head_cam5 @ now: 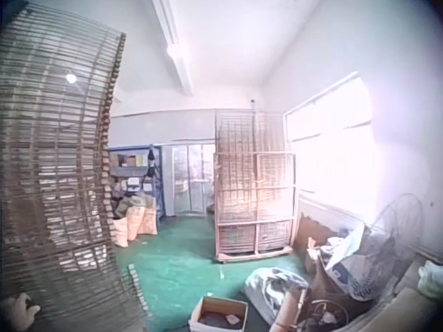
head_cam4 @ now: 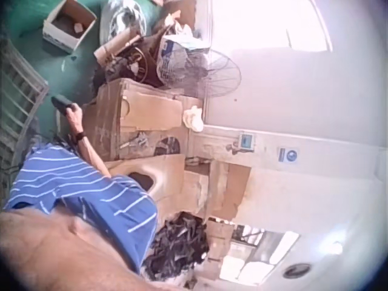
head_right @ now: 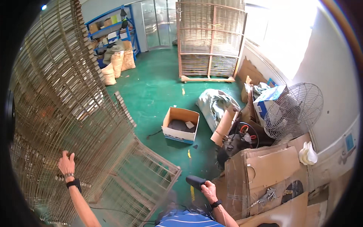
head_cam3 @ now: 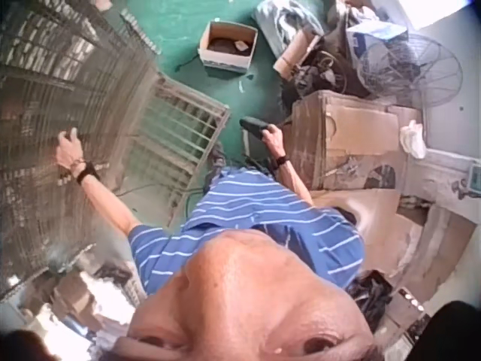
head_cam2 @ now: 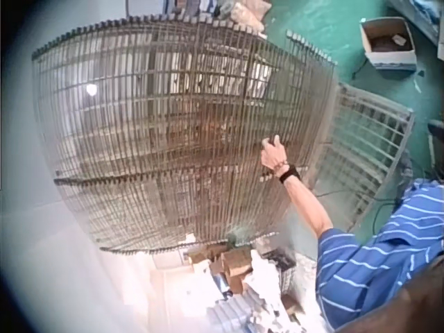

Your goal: The person retrieves a black flexible part from a cardboard box and places it on a workbench. They then pick up a spray gun and a small bottle, appearing to prepare for a finishing task. Finally, they pick up the black part again and move toward a metal rack.

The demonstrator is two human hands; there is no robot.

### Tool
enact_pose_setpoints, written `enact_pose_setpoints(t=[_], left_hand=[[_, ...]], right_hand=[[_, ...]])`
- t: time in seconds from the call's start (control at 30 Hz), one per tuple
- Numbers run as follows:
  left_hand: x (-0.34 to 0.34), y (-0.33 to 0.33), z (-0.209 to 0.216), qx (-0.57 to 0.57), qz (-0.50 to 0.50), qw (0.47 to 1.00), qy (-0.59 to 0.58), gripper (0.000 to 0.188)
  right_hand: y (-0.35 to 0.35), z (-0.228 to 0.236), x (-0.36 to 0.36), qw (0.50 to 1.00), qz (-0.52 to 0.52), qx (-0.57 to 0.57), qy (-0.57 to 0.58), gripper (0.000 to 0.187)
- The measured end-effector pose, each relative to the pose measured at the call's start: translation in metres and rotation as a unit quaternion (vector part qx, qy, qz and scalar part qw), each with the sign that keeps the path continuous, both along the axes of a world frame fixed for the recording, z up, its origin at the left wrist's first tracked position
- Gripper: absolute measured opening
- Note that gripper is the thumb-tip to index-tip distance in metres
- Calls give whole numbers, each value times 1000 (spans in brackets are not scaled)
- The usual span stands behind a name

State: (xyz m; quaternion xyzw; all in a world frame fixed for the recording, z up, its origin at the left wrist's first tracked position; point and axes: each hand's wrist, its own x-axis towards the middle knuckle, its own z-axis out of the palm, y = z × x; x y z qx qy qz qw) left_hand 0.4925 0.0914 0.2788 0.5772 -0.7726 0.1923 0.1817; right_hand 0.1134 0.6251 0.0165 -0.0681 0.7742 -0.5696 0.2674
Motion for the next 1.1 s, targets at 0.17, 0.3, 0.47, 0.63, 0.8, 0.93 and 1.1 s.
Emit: enact_pose_setpoints(t=[0.17, 0.3, 0.47, 0.63, 0.8, 0.93, 1.1], left_hand=[[-13, 55, -33, 20, 11, 1000, 18, 38], [-13, 107, -78, 18, 4, 1000, 22, 36], [-14, 167, -138, 44, 21, 998, 48, 37], [-35, 225, -205, 168, -2, 985, 31, 35], [-21, 264, -300, 347, -28, 932, 104, 31], [-26, 267, -335, 436, -49, 892, 108, 32], [-14, 254, -358, 521, -70, 846, 89, 36]], right_hand=[[4, -13, 10, 999, 13, 6, -52, 9], [-14, -7, 7, 998, 34, 20, -49, 10], [-43, 1, -2, 991, 114, 68, -4, 11], [-46, -26, 1, 996, 71, -21, -51, 7], [-53, -4, 3, 995, 82, 11, -48, 5], [-37, -1, -8, 997, 65, 23, -29, 4], [-36, 9, -7, 997, 60, 28, -23, 7]])
